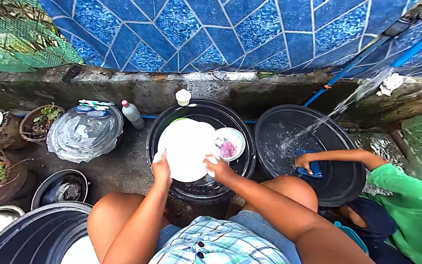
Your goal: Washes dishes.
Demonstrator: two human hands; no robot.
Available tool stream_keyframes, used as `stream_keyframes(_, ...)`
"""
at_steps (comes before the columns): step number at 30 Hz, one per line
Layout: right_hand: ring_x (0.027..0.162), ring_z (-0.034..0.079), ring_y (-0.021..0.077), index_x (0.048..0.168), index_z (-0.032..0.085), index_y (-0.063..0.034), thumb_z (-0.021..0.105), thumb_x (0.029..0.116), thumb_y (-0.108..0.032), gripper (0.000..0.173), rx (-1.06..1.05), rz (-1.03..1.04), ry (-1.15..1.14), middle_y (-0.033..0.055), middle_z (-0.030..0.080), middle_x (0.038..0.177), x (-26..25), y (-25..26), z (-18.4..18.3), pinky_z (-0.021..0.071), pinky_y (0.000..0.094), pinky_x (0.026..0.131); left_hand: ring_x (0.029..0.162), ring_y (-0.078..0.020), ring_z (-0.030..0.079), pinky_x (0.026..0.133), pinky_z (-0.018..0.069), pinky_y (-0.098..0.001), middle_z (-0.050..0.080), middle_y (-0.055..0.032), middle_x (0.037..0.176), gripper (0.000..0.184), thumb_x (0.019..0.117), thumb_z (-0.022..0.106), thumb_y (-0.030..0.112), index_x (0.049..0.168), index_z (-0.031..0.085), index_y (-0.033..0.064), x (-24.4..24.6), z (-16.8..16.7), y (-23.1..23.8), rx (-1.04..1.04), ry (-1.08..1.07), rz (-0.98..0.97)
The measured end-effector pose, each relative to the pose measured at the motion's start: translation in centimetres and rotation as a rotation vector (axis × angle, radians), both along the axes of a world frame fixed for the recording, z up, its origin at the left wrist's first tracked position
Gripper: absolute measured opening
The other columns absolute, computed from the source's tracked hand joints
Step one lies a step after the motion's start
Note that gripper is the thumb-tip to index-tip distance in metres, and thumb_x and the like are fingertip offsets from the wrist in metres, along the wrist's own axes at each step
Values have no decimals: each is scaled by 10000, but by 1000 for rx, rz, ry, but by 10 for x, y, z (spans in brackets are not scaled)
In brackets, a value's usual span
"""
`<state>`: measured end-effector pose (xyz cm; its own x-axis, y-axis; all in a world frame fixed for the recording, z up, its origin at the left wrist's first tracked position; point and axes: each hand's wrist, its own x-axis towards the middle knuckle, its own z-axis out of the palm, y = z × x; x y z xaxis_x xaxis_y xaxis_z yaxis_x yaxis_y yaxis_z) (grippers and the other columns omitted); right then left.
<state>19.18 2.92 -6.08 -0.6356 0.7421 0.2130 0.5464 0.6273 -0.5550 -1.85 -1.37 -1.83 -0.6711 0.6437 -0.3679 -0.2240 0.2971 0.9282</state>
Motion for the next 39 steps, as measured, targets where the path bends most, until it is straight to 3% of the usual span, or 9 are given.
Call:
stream_keyframes(5,1234,603,462,1124,728,54,688,894,-7,241,79,-264,81,285,673,1221,-47,60,9,471,585,1078,970,-138,633,895,521,-328,667,-160,1105,342,1100,468,212,1223,615,-72,14,-1,-6,0,5,-87)
stream_keyframes(9,1203,645,418,1132,735,25,678,887,3,252,4,-20,112,252,695,1210,-102,5,18,504,543,1063,855,-135,664,802,568,-323,675,-131,998,381,1118,412,264,1240,594,-47,12,-7,-4,45,-123,22)
stream_keyframes(13,1143,685,424,1086,765,0,701,864,-9,232,100,76,158,227,735,1152,-79,0,12,538,560,1005,838,-136,659,790,564,-332,669,-128,974,403,1118,408,293,1222,602,-44,7,-10,-2,24,-105,29)
stream_keyframes(18,1252,585,478,1179,702,47,698,875,5,307,21,-315,145,303,632,1283,-78,45,17,471,593,1073,966,-150,636,884,528,-339,660,-161,1109,391,1117,414,258,1256,601,-56,24,-4,-2,8,-41,-106)
stream_keyframes(22,1384,517,434,1226,669,89,581,940,7,310,-36,-87,169,287,603,1388,-94,7,5,407,516,1179,825,-129,659,796,563,-329,671,-118,938,439,1133,334,282,1164,621,-48,22,-9,4,59,-36,-144)
stream_keyframes(26,1488,388,409,1400,590,35,590,961,-23,443,-34,-85,30,248,494,1532,-67,42,5,263,524,1256,912,-140,662,866,547,-335,689,-156,1040,335,1098,468,199,1207,629,-74,29,-14,-1,44,23,-201)
stream_keyframes(31,1107,666,495,1327,614,7,666,989,-266,437,-244,-566,-46,308,688,1157,-43,83,30,505,665,946,1012,-144,657,918,541,-317,665,-185,1159,327,1057,554,138,1287,564,-94,44,-18,-6,34,-35,-284)
stream_keyframes(37,1081,691,401,1140,719,9,746,889,-237,352,54,84,-95,223,734,1088,-67,47,31,491,592,987,1116,-200,634,985,526,-345,631,-218,1239,412,951,648,-5,1329,520,-107,38,-20,-2,-23,-10,-563)
stream_keyframes(39,1139,666,434,1192,704,46,746,875,-132,367,21,-27,-33,265,712,1159,-61,51,29,473,601,1022,1046,-184,664,936,552,-340,663,-208,1172,372,958,669,25,1285,553,-109,43,-21,0,2,-6,-471)
